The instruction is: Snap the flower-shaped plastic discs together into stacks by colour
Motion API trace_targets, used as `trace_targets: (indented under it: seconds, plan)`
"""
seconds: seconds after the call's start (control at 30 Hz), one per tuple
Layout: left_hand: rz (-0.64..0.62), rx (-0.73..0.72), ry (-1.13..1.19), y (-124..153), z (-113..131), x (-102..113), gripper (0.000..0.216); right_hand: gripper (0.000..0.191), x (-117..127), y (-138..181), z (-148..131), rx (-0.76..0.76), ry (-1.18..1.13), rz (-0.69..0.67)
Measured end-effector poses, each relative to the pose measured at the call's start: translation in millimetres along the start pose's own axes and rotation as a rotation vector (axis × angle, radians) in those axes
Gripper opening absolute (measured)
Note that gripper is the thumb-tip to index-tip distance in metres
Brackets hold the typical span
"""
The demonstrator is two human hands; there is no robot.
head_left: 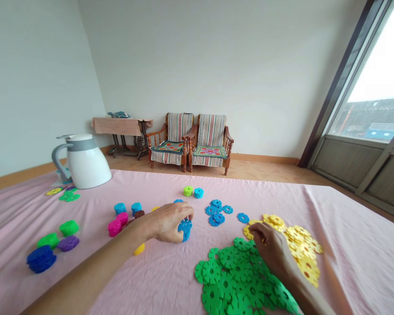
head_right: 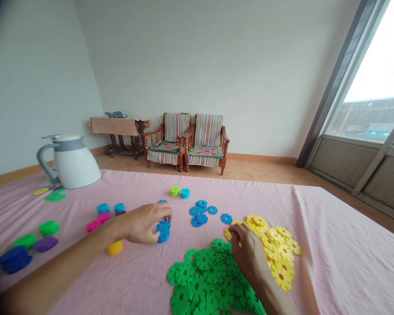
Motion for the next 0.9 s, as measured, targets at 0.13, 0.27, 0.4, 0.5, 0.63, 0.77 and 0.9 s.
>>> trace_targets:
  seconds: [0.13,0.27,0.4,0.5,0.63,0.77,0.9]
  plan:
    - [0.007,0.055,-0.018,7,-1,-8,0.028,0.028,-1,0,2,-0.014,-0.019,-0.003]
    - [0.033,0.071,-0.002,7,-4,-14,0.028,0.027,-2,0,3,-0.019,-0.026,-0.008]
    - [0.040,0.084,0.028,8,-9,-18,0.027,0.026,-3,0,3,-0.021,-0.017,-0.015]
    - [0.042,0.087,0.062,11,-12,-18,0.029,0.026,-3,0,3,-0.022,-0.012,-0.010]
    - [0.014,0.064,0.115,17,-15,-17,0.048,0.027,-2,0,2,-0.017,-0.014,-0.001]
    - [-0.017,0.041,0.163,19,-17,-21,0.059,0.026,-2,0,2,-0.018,-0.019,0.013]
    - [-0.008,0.051,0.199,15,-19,-27,0.059,0.026,-3,0,3,-0.016,-0.024,0.009]
Point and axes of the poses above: each hand's wrist, its own y-axis away from the middle knuckle, its own x-axis out of the back of the hand, z = x × y, the point moved 2 cm from there along -y, towards the middle knuckle, and after that the axes turned 3 degrees about -y, right-handed, at the moved point
